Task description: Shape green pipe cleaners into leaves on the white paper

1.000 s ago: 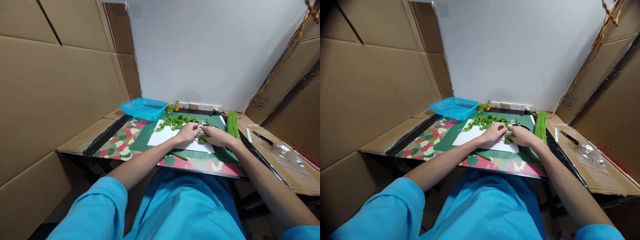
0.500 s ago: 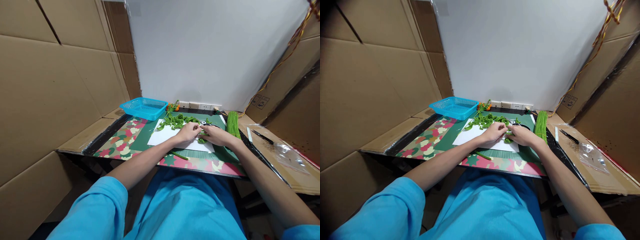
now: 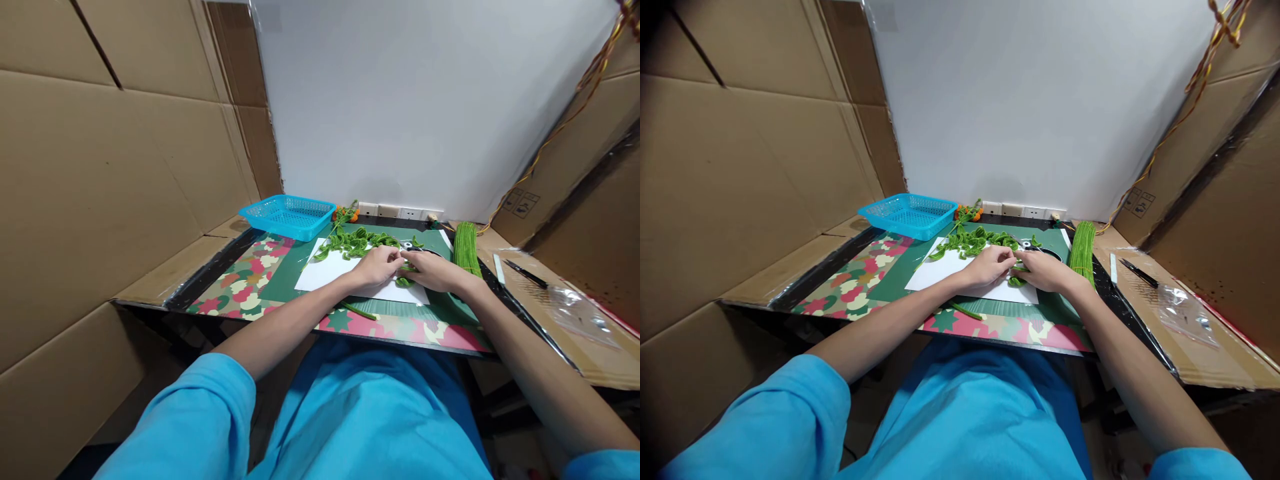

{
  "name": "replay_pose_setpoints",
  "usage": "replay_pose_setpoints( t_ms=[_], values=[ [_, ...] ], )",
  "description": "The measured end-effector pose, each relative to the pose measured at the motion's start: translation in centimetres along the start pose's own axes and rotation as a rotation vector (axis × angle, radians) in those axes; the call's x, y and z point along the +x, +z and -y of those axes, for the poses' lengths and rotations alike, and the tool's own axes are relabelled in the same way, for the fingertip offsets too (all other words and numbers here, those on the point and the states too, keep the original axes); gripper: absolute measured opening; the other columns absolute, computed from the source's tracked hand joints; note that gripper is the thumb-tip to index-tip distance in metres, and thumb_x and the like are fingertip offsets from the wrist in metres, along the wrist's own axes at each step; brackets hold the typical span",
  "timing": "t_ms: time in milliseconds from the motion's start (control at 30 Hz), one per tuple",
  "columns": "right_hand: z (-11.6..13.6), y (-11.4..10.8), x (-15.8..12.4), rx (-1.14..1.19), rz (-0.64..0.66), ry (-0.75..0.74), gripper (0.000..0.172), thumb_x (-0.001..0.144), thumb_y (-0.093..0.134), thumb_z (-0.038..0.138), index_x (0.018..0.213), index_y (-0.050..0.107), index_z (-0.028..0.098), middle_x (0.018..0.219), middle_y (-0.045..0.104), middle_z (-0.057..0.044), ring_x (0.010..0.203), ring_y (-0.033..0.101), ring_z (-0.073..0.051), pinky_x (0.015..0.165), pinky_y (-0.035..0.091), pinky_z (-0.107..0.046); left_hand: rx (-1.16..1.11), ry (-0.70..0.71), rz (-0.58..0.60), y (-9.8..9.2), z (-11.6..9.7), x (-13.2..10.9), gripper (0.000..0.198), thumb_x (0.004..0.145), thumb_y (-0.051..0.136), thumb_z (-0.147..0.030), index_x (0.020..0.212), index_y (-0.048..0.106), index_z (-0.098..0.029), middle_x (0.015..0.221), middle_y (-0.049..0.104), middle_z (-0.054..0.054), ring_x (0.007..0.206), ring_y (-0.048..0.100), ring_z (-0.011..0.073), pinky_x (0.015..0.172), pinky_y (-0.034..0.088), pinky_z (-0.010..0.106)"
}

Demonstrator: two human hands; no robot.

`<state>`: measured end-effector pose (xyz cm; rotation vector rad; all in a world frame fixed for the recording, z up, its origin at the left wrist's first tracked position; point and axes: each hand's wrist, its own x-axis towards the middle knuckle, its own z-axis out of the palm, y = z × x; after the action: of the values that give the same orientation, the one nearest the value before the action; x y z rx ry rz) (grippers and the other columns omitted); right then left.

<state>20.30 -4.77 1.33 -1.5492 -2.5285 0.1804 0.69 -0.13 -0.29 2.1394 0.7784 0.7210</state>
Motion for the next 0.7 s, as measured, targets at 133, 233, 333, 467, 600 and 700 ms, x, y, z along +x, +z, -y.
replay_pose_setpoints(
  t_ms=[133, 233, 333, 467, 600, 700],
  values=[
    [0.07, -0.08, -0.04, 0.011, 0.001, -0.006, 0.013, 0.108, 0.056, 0.030, 0.112, 0.064, 0.020, 0.116, 0.079, -0.014, 0.103, 0.075, -0.029, 0.081, 0.049, -0.032, 0.012, 0.007, 0.007, -0.01, -0.12, -0.11, 0.025, 0.094, 0.055, -0.036, 0.076, 0.060, -0.019, 0.070, 0.067, 0.001, 0.065, 0.059, 0.0170, 0.063, 0.041, 0.029],
    [0.09, -0.13, -0.05, 0.012, 0.003, -0.011, 0.013, 0.107, 0.057, 0.030, 0.113, 0.064, 0.020, 0.117, 0.079, -0.014, 0.104, 0.075, -0.030, 0.082, 0.049, -0.032, 0.020, 0.012, 0.005, -0.04, -0.19, -0.15, 0.025, 0.094, 0.055, -0.036, 0.076, 0.060, -0.019, 0.070, 0.066, 0.002, 0.066, 0.058, 0.0170, 0.063, 0.040, 0.029],
    [0.16, -0.18, -0.05, 0.008, 0.005, -0.010, 0.013, 0.107, 0.057, 0.029, 0.113, 0.064, 0.020, 0.116, 0.079, -0.014, 0.104, 0.075, -0.030, 0.082, 0.049, -0.032, 0.023, 0.021, 0.005, -0.07, -0.18, -0.15, 0.025, 0.094, 0.054, -0.036, 0.076, 0.059, -0.020, 0.071, 0.066, 0.002, 0.066, 0.058, 0.0170, 0.063, 0.040, 0.029],
    [0.24, -0.20, -0.07, -0.001, 0.005, -0.004, 0.013, 0.107, 0.057, 0.029, 0.112, 0.064, 0.019, 0.114, 0.079, -0.015, 0.103, 0.075, -0.030, 0.081, 0.049, -0.033, 0.025, 0.029, 0.002, -0.08, -0.05, -0.05, 0.025, 0.094, 0.054, -0.036, 0.075, 0.058, -0.020, 0.070, 0.066, 0.001, 0.065, 0.058, 0.0170, 0.062, 0.039, 0.029],
    [0.16, -0.11, -0.06, -0.005, 0.006, -0.005, 0.015, 0.107, 0.056, 0.029, 0.114, 0.064, 0.018, 0.116, 0.078, -0.016, 0.105, 0.074, -0.031, 0.083, 0.049, -0.034, 0.027, 0.024, 0.002, -0.06, 0.02, 0.04, 0.027, 0.094, 0.054, -0.036, 0.074, 0.058, -0.020, 0.069, 0.065, 0.001, 0.064, 0.058, 0.0170, 0.062, 0.040, 0.029],
    [0.05, -0.03, -0.02, -0.004, 0.008, -0.009, 0.016, 0.107, 0.056, 0.029, 0.116, 0.064, 0.018, 0.117, 0.078, -0.016, 0.106, 0.074, -0.031, 0.083, 0.050, -0.034, 0.026, 0.017, 0.001, -0.06, -0.02, 0.04, 0.027, 0.094, 0.054, -0.036, 0.073, 0.057, -0.019, 0.068, 0.065, 0.001, 0.064, 0.058, 0.0168, 0.063, 0.040, 0.029]
  ],
)
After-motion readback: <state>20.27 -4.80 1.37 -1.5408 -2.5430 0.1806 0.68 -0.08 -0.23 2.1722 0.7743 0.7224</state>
